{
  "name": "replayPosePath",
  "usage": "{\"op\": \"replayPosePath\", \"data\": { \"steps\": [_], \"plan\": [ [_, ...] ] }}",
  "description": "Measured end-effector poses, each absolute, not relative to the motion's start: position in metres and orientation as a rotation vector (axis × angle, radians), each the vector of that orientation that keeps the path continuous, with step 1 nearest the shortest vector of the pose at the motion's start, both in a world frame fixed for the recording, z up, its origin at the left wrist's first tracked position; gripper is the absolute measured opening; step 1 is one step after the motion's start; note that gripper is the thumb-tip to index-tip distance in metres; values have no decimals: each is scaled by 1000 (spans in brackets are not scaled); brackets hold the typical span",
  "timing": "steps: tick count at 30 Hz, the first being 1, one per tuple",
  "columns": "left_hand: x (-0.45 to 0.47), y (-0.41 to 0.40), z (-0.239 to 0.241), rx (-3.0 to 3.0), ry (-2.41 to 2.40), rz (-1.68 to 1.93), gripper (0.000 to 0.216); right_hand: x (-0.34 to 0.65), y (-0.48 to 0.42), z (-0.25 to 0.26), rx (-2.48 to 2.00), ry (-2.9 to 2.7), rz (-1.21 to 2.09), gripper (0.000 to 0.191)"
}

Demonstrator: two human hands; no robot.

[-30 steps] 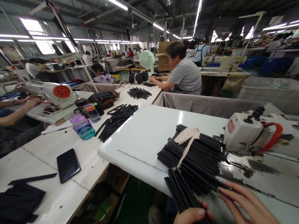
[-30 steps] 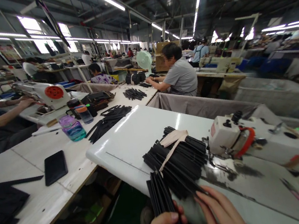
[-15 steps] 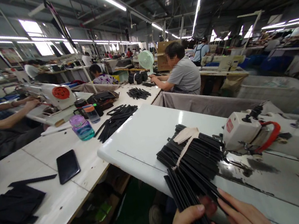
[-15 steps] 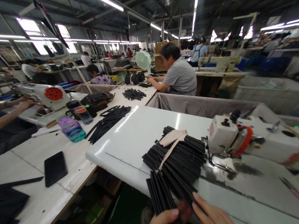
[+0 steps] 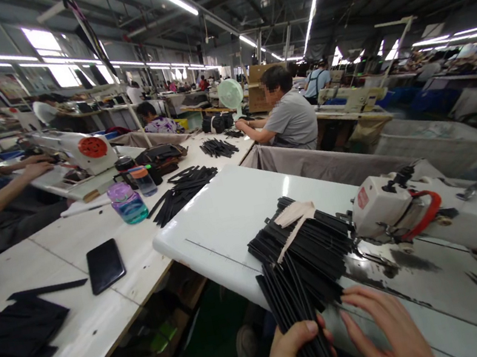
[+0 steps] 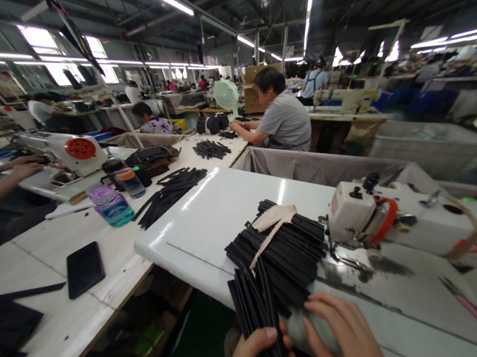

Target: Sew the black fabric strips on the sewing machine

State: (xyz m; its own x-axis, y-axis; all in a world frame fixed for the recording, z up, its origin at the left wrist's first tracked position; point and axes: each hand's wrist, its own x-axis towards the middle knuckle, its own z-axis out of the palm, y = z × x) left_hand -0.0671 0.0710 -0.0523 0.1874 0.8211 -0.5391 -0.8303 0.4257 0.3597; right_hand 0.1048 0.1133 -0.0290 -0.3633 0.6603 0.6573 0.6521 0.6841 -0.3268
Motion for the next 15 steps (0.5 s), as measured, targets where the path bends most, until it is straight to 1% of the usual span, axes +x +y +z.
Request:
{"op": "replayPosePath", "data": {
  "steps": [2, 5, 9, 11, 15],
  "plan": [
    [-68, 71, -53, -1, 734, 1153, 30, 105, 125, -39, -1121, -2073, -38, 26],
    [-68, 71, -54, 7, 673, 1143, 31, 99, 131, -52, -1074, -2127, -49, 23],
    [-65, 72, -52, -10, 607, 1225, 32, 94, 134, -57, -1028, -2204, -262, 31],
    [-65, 73, -51, -20, 569, 1232, 33, 94, 136, -56, -1038, -2218, -295, 31],
    [-67, 74, -49, -80, 490, 1154, 20, 95, 142, -50, -975, -2220, -256, 28]
  ]
}}
